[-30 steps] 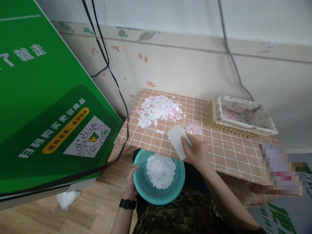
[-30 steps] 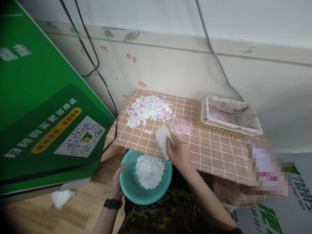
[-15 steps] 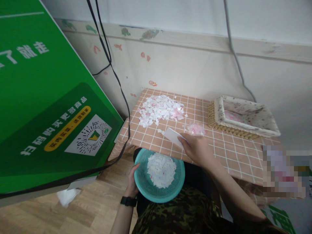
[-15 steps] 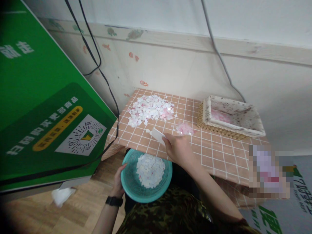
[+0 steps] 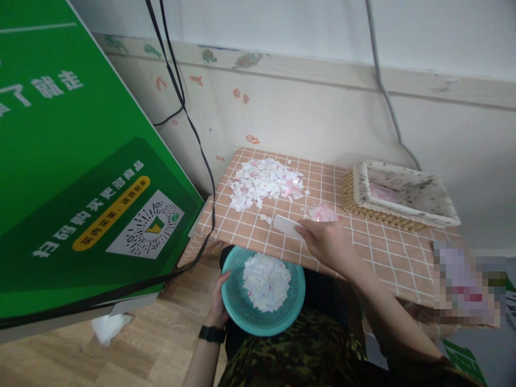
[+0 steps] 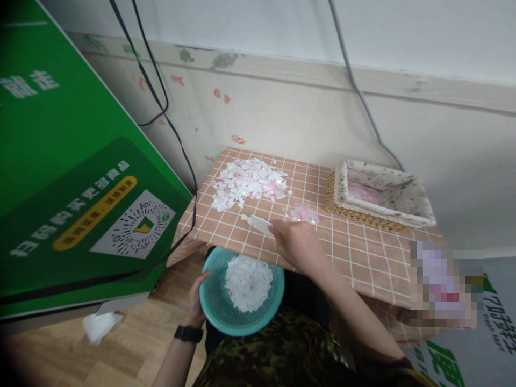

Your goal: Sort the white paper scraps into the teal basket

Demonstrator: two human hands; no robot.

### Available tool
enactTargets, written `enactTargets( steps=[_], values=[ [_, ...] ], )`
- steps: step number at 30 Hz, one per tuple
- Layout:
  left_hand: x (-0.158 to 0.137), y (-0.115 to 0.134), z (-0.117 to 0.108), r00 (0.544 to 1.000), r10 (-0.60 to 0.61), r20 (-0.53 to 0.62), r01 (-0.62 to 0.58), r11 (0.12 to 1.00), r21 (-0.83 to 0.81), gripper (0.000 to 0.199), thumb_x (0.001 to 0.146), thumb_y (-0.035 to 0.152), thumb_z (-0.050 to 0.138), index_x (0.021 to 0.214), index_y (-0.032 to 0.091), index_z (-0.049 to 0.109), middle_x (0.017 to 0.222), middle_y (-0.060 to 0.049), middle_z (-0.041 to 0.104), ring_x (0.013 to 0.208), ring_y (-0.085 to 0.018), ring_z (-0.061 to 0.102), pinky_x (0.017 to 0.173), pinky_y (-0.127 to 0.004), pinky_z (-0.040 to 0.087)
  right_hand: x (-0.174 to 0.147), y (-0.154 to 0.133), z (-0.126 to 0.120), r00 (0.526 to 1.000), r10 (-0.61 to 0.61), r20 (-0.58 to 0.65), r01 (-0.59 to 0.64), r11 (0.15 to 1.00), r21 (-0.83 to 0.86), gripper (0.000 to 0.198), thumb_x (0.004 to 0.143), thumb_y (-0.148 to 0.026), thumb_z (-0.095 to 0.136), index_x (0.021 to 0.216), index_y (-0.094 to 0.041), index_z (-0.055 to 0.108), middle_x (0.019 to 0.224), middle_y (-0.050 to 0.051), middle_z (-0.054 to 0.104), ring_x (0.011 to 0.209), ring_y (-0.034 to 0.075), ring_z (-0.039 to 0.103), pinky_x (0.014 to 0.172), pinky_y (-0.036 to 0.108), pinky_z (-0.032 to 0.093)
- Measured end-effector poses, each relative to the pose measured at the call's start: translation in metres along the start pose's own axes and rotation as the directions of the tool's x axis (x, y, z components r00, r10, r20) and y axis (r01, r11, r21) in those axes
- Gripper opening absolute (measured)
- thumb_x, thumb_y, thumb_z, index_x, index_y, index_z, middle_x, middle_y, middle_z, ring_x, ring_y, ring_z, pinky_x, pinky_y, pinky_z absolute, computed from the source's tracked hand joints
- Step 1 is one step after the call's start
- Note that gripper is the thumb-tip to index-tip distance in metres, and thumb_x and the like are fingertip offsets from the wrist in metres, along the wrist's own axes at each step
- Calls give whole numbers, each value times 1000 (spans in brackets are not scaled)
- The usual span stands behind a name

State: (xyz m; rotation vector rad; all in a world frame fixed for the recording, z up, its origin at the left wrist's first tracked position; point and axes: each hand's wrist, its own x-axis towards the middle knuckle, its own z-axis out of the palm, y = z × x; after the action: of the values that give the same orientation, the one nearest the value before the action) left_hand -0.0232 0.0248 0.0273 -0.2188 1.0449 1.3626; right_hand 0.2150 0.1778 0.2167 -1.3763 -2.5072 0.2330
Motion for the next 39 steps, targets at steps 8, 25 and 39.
enactTargets(
  steps=[8, 25, 39],
  values=[
    [2, -1, 0, 1000, -7, -2, 7, 1000, 0, 23, 66, 28, 71, 79, 10, 72, 75, -9, 74, 70, -26, 67, 76, -39, 51, -4, -3, 5, 997, -79, -16, 79, 997, 20, 27, 92, -29, 42, 87, -18, 66, 59, 2, 62, 49, 11, 51, 51, 25, 26],
    [4, -1, 2, 999, 6, -47, -5, 1000, 28, 17, 61, 27, 72, 71, 14, 71, 66, -7, 72, 64, -25, 66, 71, -39, 52, -39, -40, 38, 973, -154, -170, 159, 987, 17, 27, 93, -21, 40, 110, -14, 60, 64, 2, 65, 51, 11, 57, 49, 24, 34],
    [-1, 1, 7, 1000, -13, -5, 13, 1000, 21, 14, 64, 26, 70, 72, 14, 71, 70, -7, 73, 67, -25, 66, 74, -38, 52, -79, -2, 31, 918, 280, -282, -259, 959, 110, 30, 90, -35, 48, 92, -13, 67, 59, 6, 67, 47, 17, 62, 46, 24, 38]
  ],
)
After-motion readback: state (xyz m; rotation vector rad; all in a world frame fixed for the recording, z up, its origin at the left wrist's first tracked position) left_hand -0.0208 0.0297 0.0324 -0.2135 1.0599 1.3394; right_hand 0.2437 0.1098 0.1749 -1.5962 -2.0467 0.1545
